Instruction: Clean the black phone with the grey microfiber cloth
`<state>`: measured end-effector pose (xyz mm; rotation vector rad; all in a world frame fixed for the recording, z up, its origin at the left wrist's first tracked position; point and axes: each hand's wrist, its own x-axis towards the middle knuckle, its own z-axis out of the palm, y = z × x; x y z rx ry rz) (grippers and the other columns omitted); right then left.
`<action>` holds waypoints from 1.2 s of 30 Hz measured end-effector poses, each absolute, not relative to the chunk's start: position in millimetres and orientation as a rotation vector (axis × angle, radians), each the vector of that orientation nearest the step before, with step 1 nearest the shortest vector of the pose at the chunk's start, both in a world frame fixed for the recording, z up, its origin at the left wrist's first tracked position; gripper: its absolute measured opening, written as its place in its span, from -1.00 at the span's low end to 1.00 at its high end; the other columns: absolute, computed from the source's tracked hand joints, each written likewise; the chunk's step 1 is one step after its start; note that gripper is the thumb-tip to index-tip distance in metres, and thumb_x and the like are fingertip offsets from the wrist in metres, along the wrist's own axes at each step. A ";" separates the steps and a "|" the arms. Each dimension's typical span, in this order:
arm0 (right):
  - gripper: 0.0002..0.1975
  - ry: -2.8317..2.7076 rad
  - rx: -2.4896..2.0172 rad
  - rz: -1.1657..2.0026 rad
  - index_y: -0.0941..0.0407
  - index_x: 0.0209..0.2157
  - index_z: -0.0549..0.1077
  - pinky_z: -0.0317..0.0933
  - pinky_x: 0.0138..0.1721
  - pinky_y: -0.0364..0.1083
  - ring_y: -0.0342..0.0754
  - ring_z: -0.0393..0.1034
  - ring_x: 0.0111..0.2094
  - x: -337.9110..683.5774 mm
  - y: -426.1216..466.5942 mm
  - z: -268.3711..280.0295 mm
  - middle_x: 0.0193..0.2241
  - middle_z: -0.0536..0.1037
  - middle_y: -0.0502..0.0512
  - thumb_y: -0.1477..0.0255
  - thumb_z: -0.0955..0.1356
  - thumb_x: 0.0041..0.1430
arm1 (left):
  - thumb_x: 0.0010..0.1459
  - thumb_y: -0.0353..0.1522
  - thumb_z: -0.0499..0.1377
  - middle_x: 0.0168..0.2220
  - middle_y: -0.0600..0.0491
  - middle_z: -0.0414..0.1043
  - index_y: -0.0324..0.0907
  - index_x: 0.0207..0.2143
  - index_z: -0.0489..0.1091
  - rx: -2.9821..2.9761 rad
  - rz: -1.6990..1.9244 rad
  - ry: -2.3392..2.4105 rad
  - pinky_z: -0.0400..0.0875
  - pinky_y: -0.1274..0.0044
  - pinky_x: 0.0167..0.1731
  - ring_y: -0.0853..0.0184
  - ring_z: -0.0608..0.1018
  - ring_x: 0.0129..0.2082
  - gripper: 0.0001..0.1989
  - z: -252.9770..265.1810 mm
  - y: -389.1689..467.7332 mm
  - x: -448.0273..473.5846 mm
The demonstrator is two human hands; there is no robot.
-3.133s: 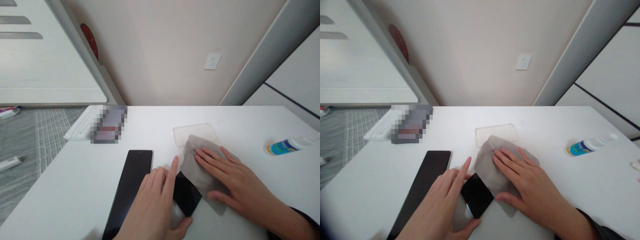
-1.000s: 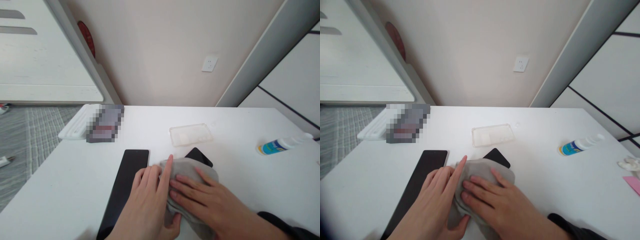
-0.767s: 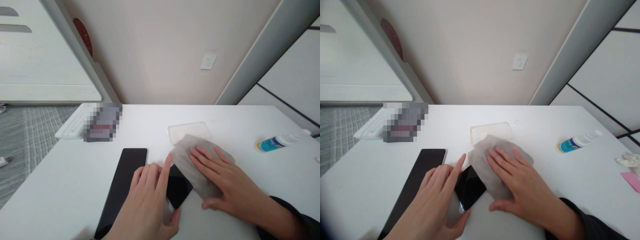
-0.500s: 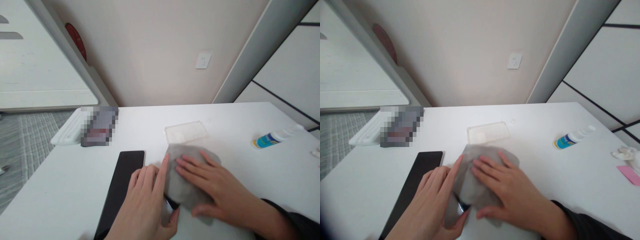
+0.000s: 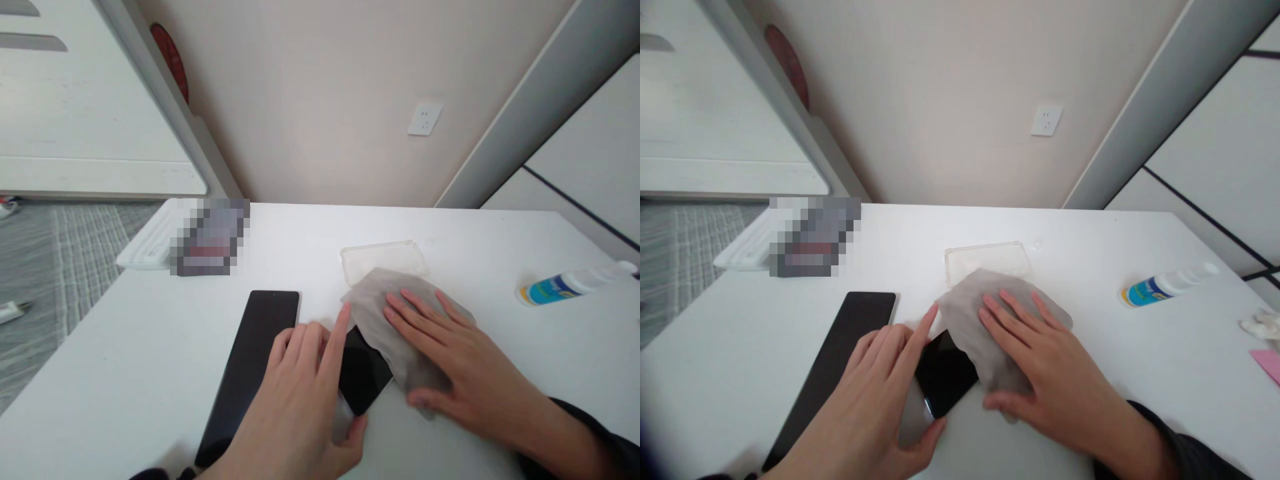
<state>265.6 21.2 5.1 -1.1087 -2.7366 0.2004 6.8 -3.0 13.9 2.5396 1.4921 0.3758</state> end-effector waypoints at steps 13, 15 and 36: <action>-0.10 -2.732 -1.093 0.305 0.19 0.45 0.03 -0.30 0.45 0.33 0.22 -0.09 0.47 258.9 18.9 11.5 0.44 0.09 0.24 -0.12 0.26 0.34 | 0.04 -0.27 0.34 -0.06 -0.13 0.34 -0.36 0.43 -0.16 2.587 0.328 1.424 0.37 0.20 -0.03 0.05 0.41 -0.07 0.05 23.5 -0.2 5.3; -0.04 -2.818 -0.869 0.382 0.25 0.43 0.07 -0.41 0.49 0.19 0.13 -0.14 0.48 246.0 9.3 13.8 0.45 0.07 0.19 -0.19 0.22 0.30 | 0.01 -0.29 0.36 -0.04 -0.15 0.34 -0.38 0.44 -0.16 2.591 0.325 1.418 0.37 0.19 -0.02 0.03 0.41 -0.05 0.08 22.6 -0.7 3.9; -0.16 -2.720 -1.161 0.291 0.13 0.46 -0.01 -0.29 0.45 0.36 0.20 -0.02 0.45 261.8 22.0 13.3 0.43 0.11 0.19 -0.06 0.24 0.38 | 0.04 -0.27 0.40 -0.08 -0.12 0.34 -0.35 0.43 -0.14 2.575 0.343 1.427 0.40 0.22 -0.07 0.07 0.42 -0.10 0.08 22.1 -1.9 4.3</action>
